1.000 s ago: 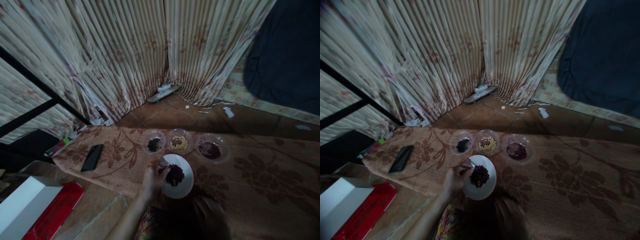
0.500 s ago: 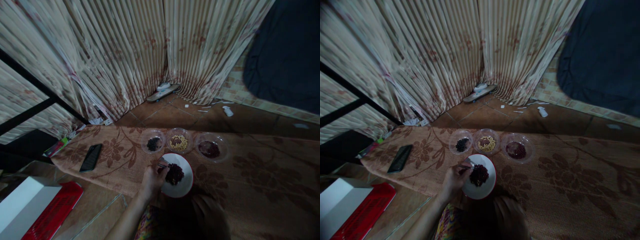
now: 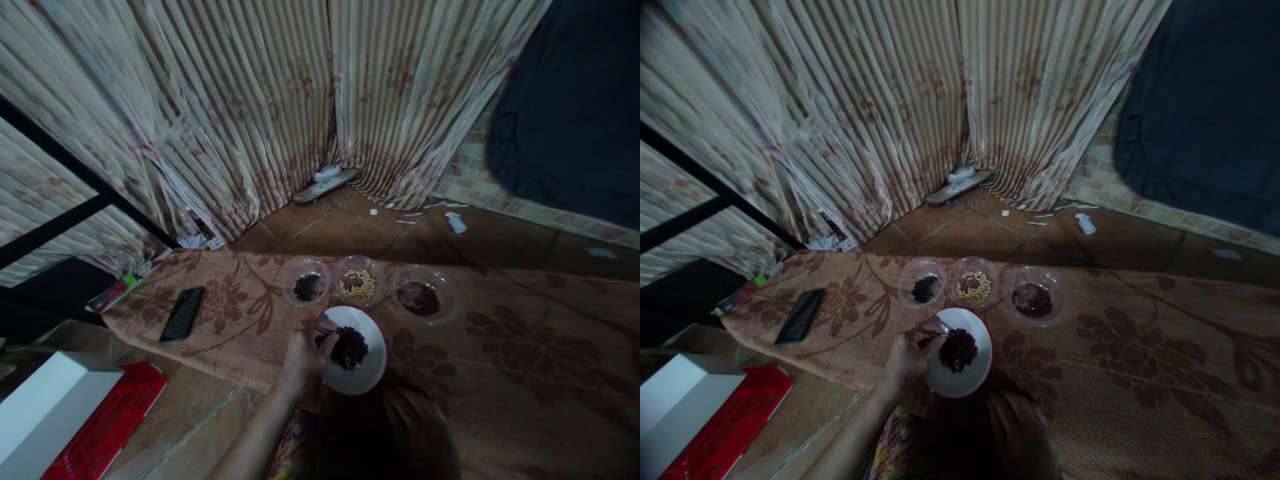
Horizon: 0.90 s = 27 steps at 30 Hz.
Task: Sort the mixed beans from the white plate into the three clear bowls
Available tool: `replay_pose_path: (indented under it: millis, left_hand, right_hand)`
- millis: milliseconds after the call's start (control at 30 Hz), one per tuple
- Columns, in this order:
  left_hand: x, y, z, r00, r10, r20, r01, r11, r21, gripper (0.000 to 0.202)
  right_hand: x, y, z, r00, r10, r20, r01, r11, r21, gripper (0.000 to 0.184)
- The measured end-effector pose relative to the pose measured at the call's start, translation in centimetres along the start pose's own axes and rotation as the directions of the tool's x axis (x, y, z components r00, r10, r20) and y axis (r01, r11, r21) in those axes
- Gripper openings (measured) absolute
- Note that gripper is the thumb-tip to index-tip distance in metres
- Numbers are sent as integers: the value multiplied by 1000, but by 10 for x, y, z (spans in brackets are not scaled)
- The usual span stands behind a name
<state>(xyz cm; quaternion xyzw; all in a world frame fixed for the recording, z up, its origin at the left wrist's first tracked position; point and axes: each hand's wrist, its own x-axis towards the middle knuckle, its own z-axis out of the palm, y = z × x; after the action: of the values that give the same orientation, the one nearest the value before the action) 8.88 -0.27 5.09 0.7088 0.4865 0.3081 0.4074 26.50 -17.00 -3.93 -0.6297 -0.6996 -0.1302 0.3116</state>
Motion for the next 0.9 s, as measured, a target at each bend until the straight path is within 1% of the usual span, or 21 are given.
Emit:
replay_pose_path:
  millis: [100, 167, 300, 400, 500, 633, 800, 900]
  left_hand:
    - [0, 2, 0, 1000, 0, 9, 0, 1000, 24, 9]
    - [0, 3, -1, 1000, -17, 9, 16, 999, 35, 10]
    - [0, 1, -1, 1000, -25, 4, 25, 999, 45, 11]
    - [0, 1, -1, 1000, -17, 2, 17, 999, 38, 11]
    - [0, 4, -1, 1000, -25, -6, 25, 999, 43, 11]
    - [1, 9, -2, 1000, -29, 10, 28, 997, 71, 11]
    - [3, 12, -2, 1000, -14, 21, 12, 995, 99, 10]
    - [3, 10, -1, 1000, 13, 26, -16, 993, 116, 11]
  right_hand:
    - [-1, 0, 1, 999, 23, 27, -23, 1000, -2, 43]
    - [-2, 3, 3, 999, 17, 47, -16, 1000, -12, 41]
    - [-8, 11, 9, 997, -66, 35, 67, 997, -34, 38]
    - [-12, 15, 13, 995, -96, 38, 97, 995, -29, 37]
    - [-15, 16, 14, 994, -95, 53, 97, 995, -33, 36]
    - [-16, 15, 14, 995, -90, 48, 92, 995, -27, 36]
    - [-9, 9, 8, 997, -60, 47, 61, 998, -20, 39]
    - [-3, 5, 4, 999, -39, 14, 39, 999, -14, 40]
